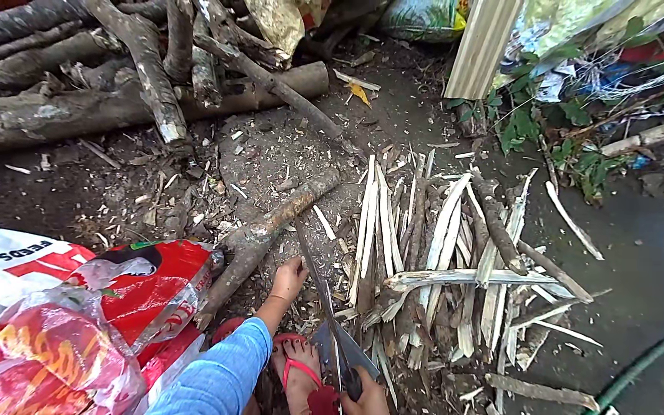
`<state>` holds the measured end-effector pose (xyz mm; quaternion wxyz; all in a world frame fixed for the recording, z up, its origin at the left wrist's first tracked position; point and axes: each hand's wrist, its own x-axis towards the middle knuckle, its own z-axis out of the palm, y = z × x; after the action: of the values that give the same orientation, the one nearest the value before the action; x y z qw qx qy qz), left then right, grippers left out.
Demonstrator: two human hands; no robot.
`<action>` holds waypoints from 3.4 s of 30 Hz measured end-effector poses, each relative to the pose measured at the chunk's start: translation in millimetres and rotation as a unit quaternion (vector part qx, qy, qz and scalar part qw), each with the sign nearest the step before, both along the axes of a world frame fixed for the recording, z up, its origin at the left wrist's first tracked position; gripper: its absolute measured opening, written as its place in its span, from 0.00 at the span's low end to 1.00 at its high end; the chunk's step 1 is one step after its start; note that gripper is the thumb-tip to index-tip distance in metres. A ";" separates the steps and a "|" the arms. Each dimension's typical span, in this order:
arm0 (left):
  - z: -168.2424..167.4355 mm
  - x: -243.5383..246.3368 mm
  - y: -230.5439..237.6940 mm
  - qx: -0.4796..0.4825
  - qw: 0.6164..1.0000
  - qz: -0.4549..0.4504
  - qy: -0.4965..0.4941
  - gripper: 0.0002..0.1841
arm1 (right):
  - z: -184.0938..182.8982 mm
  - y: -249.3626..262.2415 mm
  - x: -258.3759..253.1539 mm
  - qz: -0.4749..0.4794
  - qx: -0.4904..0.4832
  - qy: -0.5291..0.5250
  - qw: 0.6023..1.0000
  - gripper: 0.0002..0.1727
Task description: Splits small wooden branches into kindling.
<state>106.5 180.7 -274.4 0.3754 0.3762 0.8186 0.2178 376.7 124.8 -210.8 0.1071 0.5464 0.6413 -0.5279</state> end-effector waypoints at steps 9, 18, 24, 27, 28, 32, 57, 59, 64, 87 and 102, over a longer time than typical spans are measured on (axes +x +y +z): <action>15.7 4.8 5.6 0.058 0.998 -0.003 0.028 0.14 | 13.2 2.5 5.9 0.025 0.035 -0.027 0.999 0.24; 17.8 7.9 9.2 0.057 0.997 -0.030 0.041 0.14 | 13.3 2.2 11.3 0.020 0.052 -0.047 0.997 0.25; 16.7 -2.7 3.7 0.038 0.999 -0.034 0.011 0.31 | 16.4 5.5 12.0 0.004 0.053 -0.027 0.998 0.25; 28.7 -15.9 -13.6 0.104 0.994 0.040 0.020 0.49 | 21.6 -5.2 16.4 -0.028 0.158 0.059 0.985 0.21; 28.6 -19.1 -23.7 0.122 0.990 0.064 0.030 0.50 | 19.1 -8.5 16.6 -0.034 0.175 0.062 0.982 0.20; 20.4 -19.8 -63.1 0.126 0.983 0.116 0.059 0.47 | 1.7 3.0 10.5 -0.021 0.014 -0.064 0.998 0.27; 25.0 -27.9 -26.6 -0.052 0.994 0.099 -0.002 0.21 | 1.9 7.7 15.3 -0.052 0.029 0.017 0.998 0.26; 20.1 -27.5 -4.2 -0.066 0.996 0.060 0.012 0.21 | 2.7 7.3 18.2 -0.081 0.038 0.025 0.996 0.26; 10.2 5.5 49.8 -0.041 0.988 -0.145 0.030 0.22 | 2.3 3.7 25.3 -0.164 0.023 0.057 0.985 0.27; 3.8 16.0 31.0 0.064 0.994 -0.084 0.005 0.17 | -0.2 5.4 14.4 -0.079 0.041 0.011 0.996 0.25; 24.3 10.0 39.5 0.048 0.992 -0.118 0.011 0.12 | -0.6 19.1 16.1 -0.033 0.059 -0.029 0.997 0.25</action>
<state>116.5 220.3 -250.2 0.3707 0.4905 0.7609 0.2071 392.7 143.9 -211.4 0.0757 0.5879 0.6495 -0.4761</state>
